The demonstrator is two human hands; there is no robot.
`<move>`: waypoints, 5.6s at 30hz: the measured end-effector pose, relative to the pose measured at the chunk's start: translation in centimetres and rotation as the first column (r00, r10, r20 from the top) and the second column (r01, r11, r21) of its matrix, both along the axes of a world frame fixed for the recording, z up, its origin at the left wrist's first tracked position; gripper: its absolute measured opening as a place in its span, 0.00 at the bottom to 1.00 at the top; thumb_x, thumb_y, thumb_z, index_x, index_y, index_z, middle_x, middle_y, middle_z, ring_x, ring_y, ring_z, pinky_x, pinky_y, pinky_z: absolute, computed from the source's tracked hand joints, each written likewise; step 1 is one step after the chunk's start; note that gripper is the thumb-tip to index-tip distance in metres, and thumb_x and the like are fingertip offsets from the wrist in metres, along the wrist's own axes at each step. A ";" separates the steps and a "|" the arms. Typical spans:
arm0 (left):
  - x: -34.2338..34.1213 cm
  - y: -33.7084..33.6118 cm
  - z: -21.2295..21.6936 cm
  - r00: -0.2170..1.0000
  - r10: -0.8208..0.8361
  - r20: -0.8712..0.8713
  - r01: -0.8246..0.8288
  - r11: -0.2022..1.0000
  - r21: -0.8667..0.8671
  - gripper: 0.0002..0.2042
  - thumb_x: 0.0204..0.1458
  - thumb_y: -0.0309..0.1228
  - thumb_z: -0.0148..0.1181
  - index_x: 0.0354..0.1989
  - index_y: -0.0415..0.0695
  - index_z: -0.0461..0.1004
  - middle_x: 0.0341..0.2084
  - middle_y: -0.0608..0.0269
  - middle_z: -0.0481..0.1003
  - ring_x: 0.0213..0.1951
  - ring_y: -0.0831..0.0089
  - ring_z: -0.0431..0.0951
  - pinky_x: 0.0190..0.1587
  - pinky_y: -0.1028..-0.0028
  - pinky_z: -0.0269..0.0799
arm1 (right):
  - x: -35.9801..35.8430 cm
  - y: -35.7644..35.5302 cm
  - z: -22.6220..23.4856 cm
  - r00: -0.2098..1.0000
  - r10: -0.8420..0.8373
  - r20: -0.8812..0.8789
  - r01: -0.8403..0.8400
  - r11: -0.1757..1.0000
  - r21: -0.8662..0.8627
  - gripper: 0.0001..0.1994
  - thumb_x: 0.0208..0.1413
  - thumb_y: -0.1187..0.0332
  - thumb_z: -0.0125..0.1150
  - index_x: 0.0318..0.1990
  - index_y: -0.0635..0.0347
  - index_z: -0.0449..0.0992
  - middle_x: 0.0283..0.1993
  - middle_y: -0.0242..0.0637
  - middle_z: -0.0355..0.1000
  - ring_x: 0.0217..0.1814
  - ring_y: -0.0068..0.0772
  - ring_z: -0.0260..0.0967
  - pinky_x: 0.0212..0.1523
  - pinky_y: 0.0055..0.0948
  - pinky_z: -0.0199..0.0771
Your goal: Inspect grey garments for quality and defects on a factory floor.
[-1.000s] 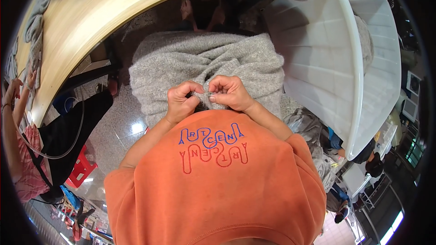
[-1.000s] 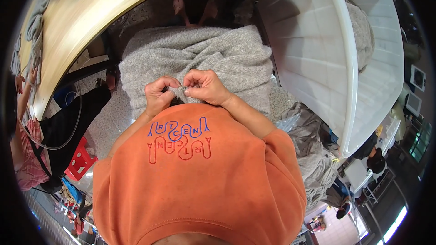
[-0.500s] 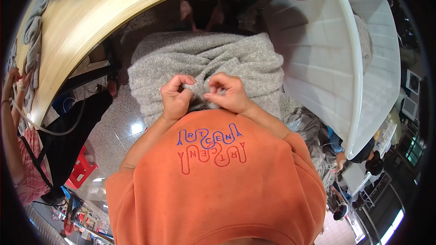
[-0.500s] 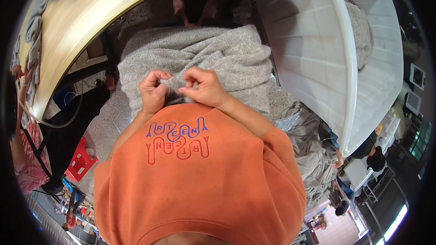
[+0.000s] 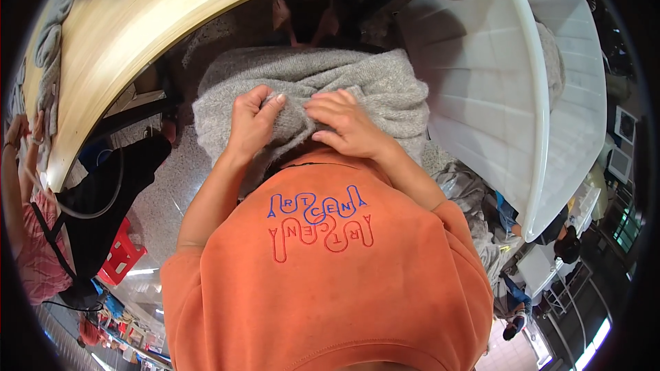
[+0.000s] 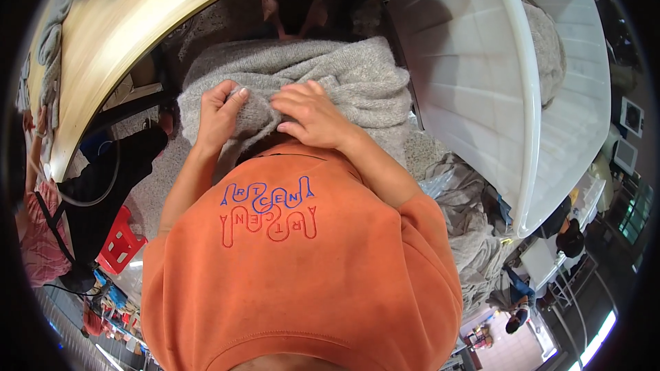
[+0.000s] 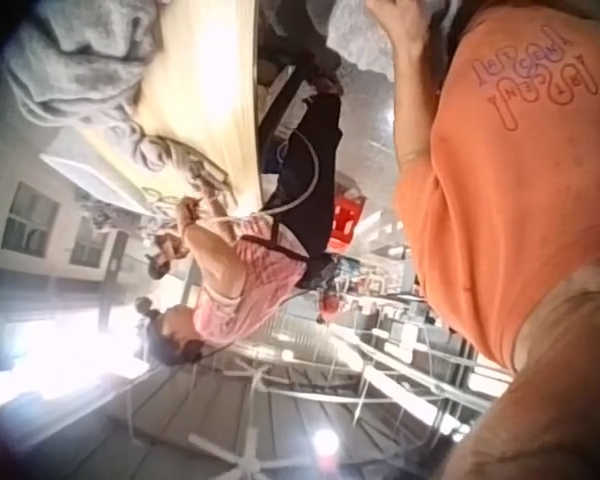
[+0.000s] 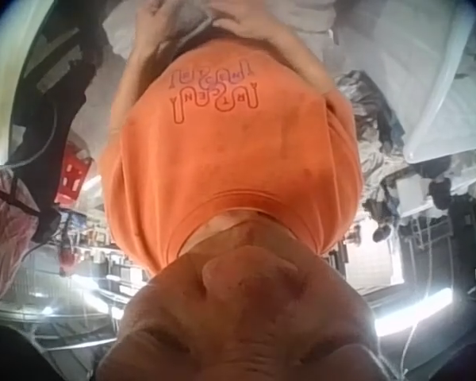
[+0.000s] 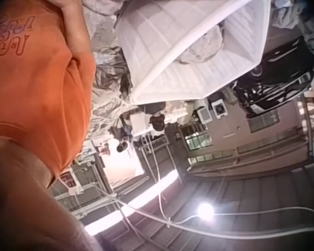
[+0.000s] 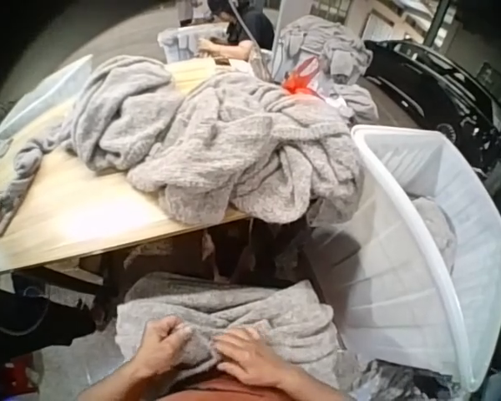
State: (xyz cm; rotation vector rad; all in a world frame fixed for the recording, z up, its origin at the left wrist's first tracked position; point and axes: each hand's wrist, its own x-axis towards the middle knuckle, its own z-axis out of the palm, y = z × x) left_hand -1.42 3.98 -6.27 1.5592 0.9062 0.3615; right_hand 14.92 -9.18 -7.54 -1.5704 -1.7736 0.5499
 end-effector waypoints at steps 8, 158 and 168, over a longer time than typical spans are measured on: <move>0.2 1.2 0.8 1.000 -0.020 -0.008 0.018 0.980 -0.196 0.07 0.48 0.28 0.56 0.23 0.38 0.71 0.16 0.69 0.68 0.20 0.80 0.64 0.23 0.78 0.60 | -0.2 -0.4 -1.6 0.691 -0.149 -0.708 -0.208 0.896 -0.391 0.04 0.49 0.73 0.55 0.29 0.65 0.70 0.23 0.31 0.65 0.28 0.18 0.59 0.30 0.22 0.61; -0.7 -4.1 0.5 0.909 -0.376 0.180 0.257 0.846 0.468 0.11 0.28 0.14 0.59 0.23 0.41 0.68 0.21 0.59 0.72 0.23 0.66 0.74 0.21 0.73 0.68 | -1.4 -1.4 -0.6 0.357 -0.228 -0.906 -0.268 0.904 -0.333 0.02 0.45 0.77 0.61 0.26 0.66 0.74 0.23 0.32 0.71 0.26 0.19 0.68 0.27 0.20 0.69; -0.5 -4.4 0.6 0.904 -0.337 0.262 0.168 0.846 0.507 0.10 0.27 0.14 0.58 0.19 0.41 0.66 0.18 0.61 0.72 0.22 0.68 0.74 0.21 0.74 0.68 | -1.9 -1.4 -0.5 0.149 -0.312 -0.938 -0.290 0.893 -0.343 0.02 0.45 0.78 0.61 0.27 0.66 0.74 0.24 0.32 0.71 0.26 0.19 0.68 0.28 0.19 0.70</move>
